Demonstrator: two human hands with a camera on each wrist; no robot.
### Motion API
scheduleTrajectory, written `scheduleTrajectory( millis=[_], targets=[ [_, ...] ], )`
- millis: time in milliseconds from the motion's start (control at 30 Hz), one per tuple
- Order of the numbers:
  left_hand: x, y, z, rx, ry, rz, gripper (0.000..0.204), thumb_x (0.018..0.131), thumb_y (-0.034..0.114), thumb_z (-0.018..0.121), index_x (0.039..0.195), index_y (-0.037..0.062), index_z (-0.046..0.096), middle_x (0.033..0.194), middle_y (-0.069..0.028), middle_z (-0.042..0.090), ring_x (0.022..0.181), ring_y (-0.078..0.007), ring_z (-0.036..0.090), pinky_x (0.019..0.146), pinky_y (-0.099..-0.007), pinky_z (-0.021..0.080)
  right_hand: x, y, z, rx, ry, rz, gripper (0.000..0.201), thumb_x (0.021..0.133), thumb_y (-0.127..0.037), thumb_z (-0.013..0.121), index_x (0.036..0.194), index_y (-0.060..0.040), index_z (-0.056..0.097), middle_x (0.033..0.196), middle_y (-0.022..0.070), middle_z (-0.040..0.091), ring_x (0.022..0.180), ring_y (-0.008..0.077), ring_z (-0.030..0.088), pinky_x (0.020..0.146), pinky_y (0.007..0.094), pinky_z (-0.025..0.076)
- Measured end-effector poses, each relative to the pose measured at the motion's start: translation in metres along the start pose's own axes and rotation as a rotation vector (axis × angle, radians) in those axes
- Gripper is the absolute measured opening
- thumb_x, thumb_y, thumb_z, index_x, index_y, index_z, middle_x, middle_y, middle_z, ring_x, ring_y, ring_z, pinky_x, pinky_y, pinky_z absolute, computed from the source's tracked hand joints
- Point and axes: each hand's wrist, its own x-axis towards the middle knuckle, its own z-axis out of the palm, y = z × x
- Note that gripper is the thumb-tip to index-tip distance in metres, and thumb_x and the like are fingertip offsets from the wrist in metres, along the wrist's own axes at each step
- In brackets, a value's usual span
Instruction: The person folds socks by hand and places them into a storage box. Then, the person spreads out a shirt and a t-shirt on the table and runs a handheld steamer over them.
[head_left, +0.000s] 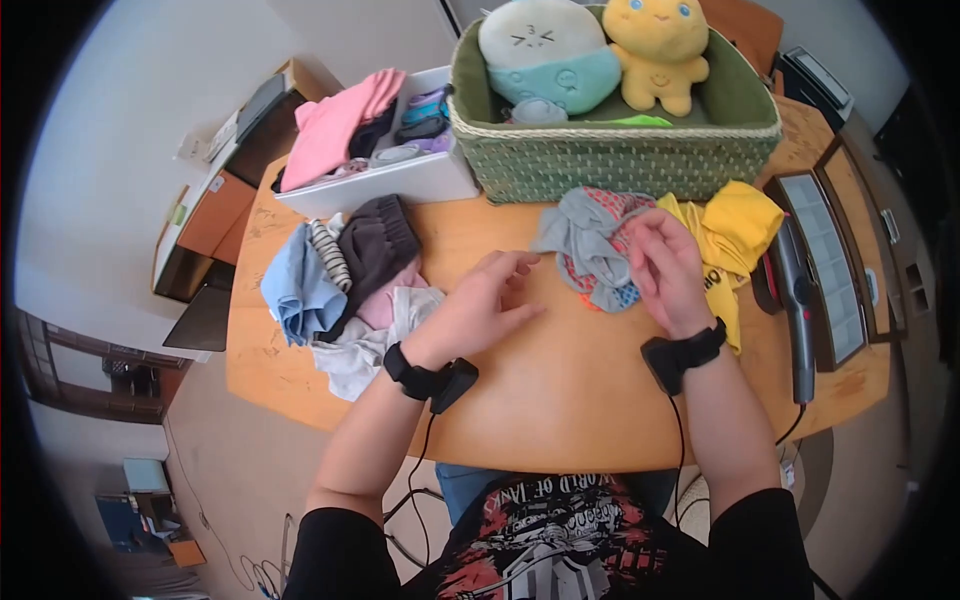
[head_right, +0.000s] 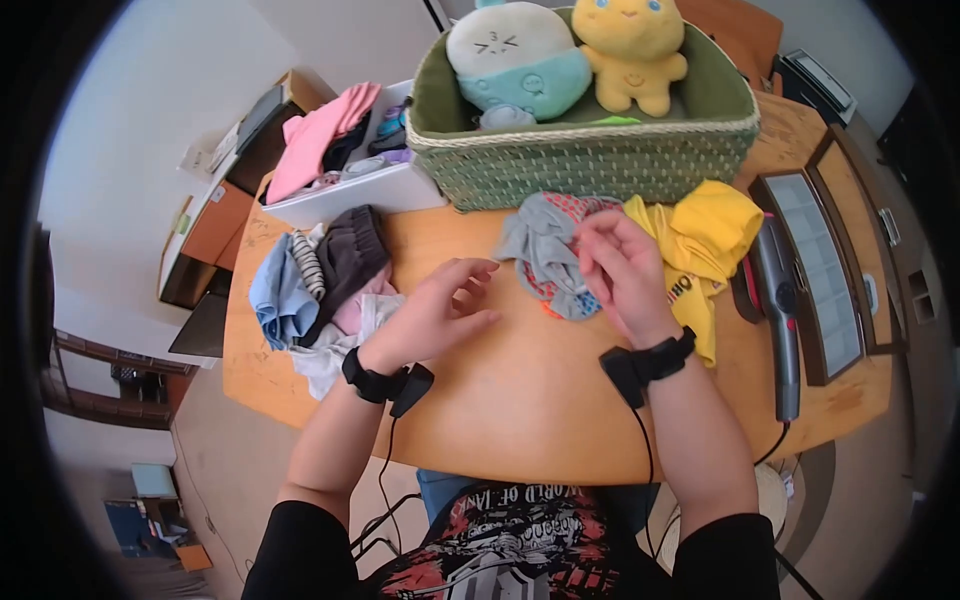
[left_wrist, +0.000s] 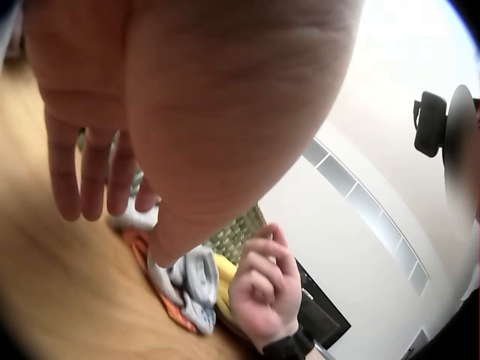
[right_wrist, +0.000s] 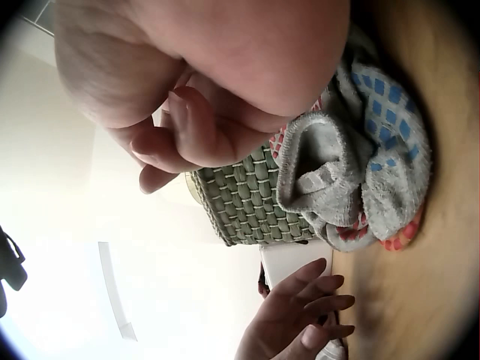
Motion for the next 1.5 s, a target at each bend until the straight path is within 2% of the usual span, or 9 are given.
scheduleTrajectory(
  millis=[233,333,467,600,767,1033,1333,1467,1500],
  targets=[
    [0.055,-0.009,0.037,0.113,0.164,-0.229,0.049,0.087,0.044,0.080,0.083,-0.0018,0.064,0.068,-0.0029,0.063,0.065,-0.0091,0.060,0.059,-0.0258,0.050,0.007,0.017,-0.001,-0.224,0.103,-0.025,0.012,0.101,-0.015,0.065,0.105,-0.0038,0.065,0.076,-0.0002,0.062,0.053,0.0020,0.050,0.044,0.0175,0.035],
    [0.060,-0.012,0.031,-0.042,0.157,-0.441,0.049,0.086,0.044,0.081,0.087,-0.0015,0.063,0.068,-0.0035,0.062,0.066,-0.0077,0.061,0.058,-0.0237,0.049,0.006,0.016,-0.002,-0.215,0.107,-0.024,0.013,0.101,-0.015,0.065,0.106,-0.0037,0.065,0.077,-0.0003,0.062,0.053,0.0020,0.050,0.044,0.0178,0.036],
    [0.051,-0.023,0.025,-0.177,0.250,-0.059,0.033,0.092,0.032,0.078,0.102,0.0039,0.065,0.081,-0.0007,0.066,0.069,-0.0062,0.061,0.057,-0.0222,0.048,0.009,0.019,-0.003,-0.268,0.088,0.021,0.013,0.100,-0.015,0.065,0.105,-0.0033,0.065,0.076,0.0002,0.063,0.054,0.0021,0.051,0.045,0.0175,0.037],
    [0.051,-0.045,0.011,-0.487,0.080,-0.318,0.019,0.094,0.020,0.075,0.105,0.0066,0.067,0.092,0.0044,0.069,0.072,-0.0043,0.058,0.064,-0.0203,0.045,0.009,0.020,-0.007,-0.331,-0.020,0.033,0.014,0.100,-0.015,0.065,0.108,-0.0025,0.067,0.086,0.0041,0.069,0.057,0.0032,0.056,0.047,0.0173,0.042],
    [0.018,-0.055,0.008,-0.770,0.149,-0.078,0.008,0.101,0.014,0.060,0.100,0.0064,0.061,0.119,-0.0059,0.062,0.093,-0.0091,0.055,0.079,-0.0241,0.043,-0.001,0.013,0.005,-0.452,-0.079,0.095,0.024,0.100,-0.014,0.064,0.121,-0.0015,0.066,0.097,0.0053,0.072,0.061,0.0054,0.060,0.051,0.0197,0.047],
    [-0.005,-0.057,-0.004,-1.091,0.192,0.056,0.007,0.103,0.014,0.056,0.106,0.0074,0.056,0.106,-0.0023,0.063,0.088,-0.0097,0.058,0.081,-0.0247,0.045,0.001,0.014,0.005,-0.688,-0.235,0.143,0.068,0.087,-0.009,0.079,0.148,-0.0094,0.050,0.100,0.0004,0.068,0.070,0.0005,0.054,0.058,0.0194,0.042],
    [0.006,-0.025,-0.001,-1.027,0.021,0.025,0.011,0.099,0.013,0.064,0.104,0.0061,0.057,0.092,-0.0003,0.064,0.083,-0.0060,0.058,0.074,-0.0231,0.045,0.004,0.030,0.015,-0.633,-0.160,-0.045,0.053,0.087,-0.006,0.079,0.134,-0.0065,0.055,0.115,-0.0004,0.065,0.106,0.0080,0.061,0.093,0.0268,0.049],
    [0.005,-0.043,-0.013,-1.554,0.266,0.196,0.022,0.103,0.022,0.051,0.119,0.0071,0.055,0.129,-0.0111,0.063,0.121,-0.0245,0.060,0.104,-0.0409,0.047,0.005,0.026,-0.006,-0.575,-0.029,-0.104,0.039,0.091,-0.005,0.075,0.126,-0.0053,0.058,0.113,-0.0006,0.066,0.107,0.0072,0.060,0.094,0.0267,0.049],
    [0.003,-0.054,-0.017,-1.630,0.209,0.267,0.031,0.105,0.028,0.046,0.126,0.0070,0.053,0.143,-0.0133,0.054,0.139,-0.0297,0.048,0.117,-0.0481,0.037,0.005,0.023,-0.005,-0.609,0.015,-0.186,0.036,0.092,-0.005,0.073,0.125,-0.0052,0.058,0.111,-0.0011,0.067,0.106,0.0070,0.061,0.094,0.0263,0.049]
  ],
)
